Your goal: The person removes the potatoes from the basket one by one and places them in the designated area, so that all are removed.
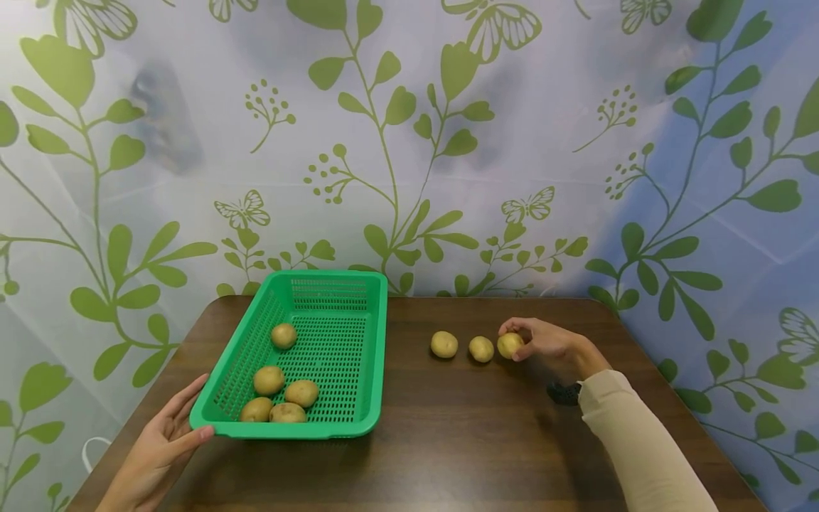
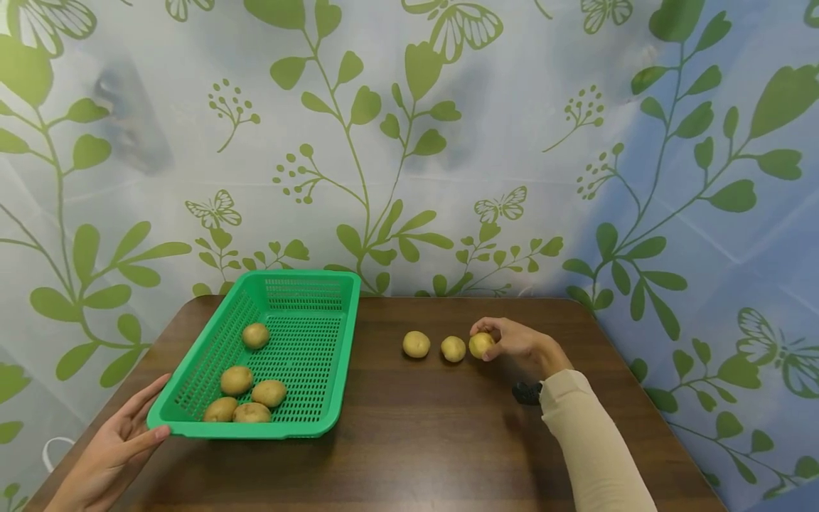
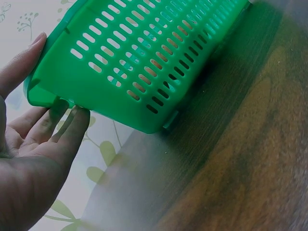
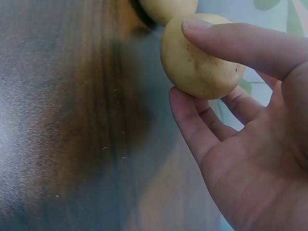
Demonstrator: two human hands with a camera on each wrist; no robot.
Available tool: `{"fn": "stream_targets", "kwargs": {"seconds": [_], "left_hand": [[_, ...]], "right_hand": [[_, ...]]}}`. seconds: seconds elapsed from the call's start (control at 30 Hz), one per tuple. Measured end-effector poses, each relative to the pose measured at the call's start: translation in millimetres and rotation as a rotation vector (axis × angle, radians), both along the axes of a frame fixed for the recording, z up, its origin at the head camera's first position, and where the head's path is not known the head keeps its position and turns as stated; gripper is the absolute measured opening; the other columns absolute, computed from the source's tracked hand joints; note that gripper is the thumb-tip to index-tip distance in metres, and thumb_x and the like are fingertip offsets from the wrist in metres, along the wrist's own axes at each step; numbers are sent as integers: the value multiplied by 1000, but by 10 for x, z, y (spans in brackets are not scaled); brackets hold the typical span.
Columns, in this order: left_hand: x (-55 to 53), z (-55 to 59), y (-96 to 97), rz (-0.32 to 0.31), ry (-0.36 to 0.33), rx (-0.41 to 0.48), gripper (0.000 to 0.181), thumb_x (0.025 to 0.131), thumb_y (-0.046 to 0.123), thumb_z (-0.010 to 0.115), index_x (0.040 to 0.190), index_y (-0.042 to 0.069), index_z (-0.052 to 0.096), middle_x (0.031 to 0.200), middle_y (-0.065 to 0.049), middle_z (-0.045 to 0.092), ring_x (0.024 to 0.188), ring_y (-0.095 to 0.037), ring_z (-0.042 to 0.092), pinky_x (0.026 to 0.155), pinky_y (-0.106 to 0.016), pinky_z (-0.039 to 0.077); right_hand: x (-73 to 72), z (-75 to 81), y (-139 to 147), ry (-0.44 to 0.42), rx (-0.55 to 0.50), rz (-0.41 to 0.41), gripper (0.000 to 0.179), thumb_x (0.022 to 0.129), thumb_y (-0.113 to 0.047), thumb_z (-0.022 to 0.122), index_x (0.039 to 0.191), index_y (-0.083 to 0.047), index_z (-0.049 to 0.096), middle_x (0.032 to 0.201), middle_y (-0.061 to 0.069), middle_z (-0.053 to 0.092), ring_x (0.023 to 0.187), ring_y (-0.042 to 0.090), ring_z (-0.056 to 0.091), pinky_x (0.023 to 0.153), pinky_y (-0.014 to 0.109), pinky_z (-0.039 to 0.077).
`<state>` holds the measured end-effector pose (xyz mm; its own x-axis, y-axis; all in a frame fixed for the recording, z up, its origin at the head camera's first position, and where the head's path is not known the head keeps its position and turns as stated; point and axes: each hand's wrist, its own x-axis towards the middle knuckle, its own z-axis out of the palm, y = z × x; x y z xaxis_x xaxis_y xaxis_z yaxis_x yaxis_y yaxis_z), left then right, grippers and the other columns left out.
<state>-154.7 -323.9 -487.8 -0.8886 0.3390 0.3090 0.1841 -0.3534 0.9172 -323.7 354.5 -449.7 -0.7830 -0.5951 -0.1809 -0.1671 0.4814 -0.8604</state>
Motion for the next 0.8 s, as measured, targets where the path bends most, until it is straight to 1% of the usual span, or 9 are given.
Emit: {"fn": "stream_targets", "kwargs": {"seconds": [0.07,0.13,0.23,0.3,0.47,0.67,0.8], "left_hand": [[0,2,0,5,-5,-8,75,100,-23,40,166,9,19,159,5,41,137,-15,50,105,-29,47],[-1,5,0,9,-10,-13,76,101,-22,40,166,9,18,159,6,41,138,-15,50,106,-29,47],[0,7,1,14,-14,-18,76,101,-22,41,166,8,17,159,6,41,138,-15,49,106,-29,46],[1,7,0,13,-9,-17,76,101,-23,41,166,8,17,159,6,40,138,-15,49,106,-29,46],[2,0,3,11,5,-10,76,100,-23,41,165,8,18,159,6,41,138,-15,50,106,-28,47],[2,-2,4,12,0,-10,76,100,-23,41,166,8,19,159,7,41,138,-14,50,106,-28,47],[4,9,8,23,-11,-22,75,100,-22,42,165,9,19,158,7,41,138,-13,49,106,-28,46]], "right_hand": [[9,-33,-5,-41,-23,-29,45,90,8,73,130,8,51,120,22,52,100,31,52,84,34,49],[21,-60,-11,-65,-25,-60,46,89,8,74,130,7,52,122,21,51,103,31,51,87,36,47],[34,-89,-14,-76,-17,-77,46,89,8,74,130,6,53,126,20,51,107,33,49,90,39,44],[33,-103,-15,-78,-12,-82,46,89,8,74,130,5,54,126,20,51,107,33,49,90,38,44],[39,-78,4,-69,-1,-98,45,90,7,74,130,6,54,126,22,50,108,34,49,92,39,44],[54,-22,2,-54,36,-111,44,91,2,75,131,4,56,132,23,49,114,37,47,92,41,44],[63,18,-2,-68,39,-139,44,91,0,76,131,4,57,133,23,49,117,38,46,91,42,45]]}}
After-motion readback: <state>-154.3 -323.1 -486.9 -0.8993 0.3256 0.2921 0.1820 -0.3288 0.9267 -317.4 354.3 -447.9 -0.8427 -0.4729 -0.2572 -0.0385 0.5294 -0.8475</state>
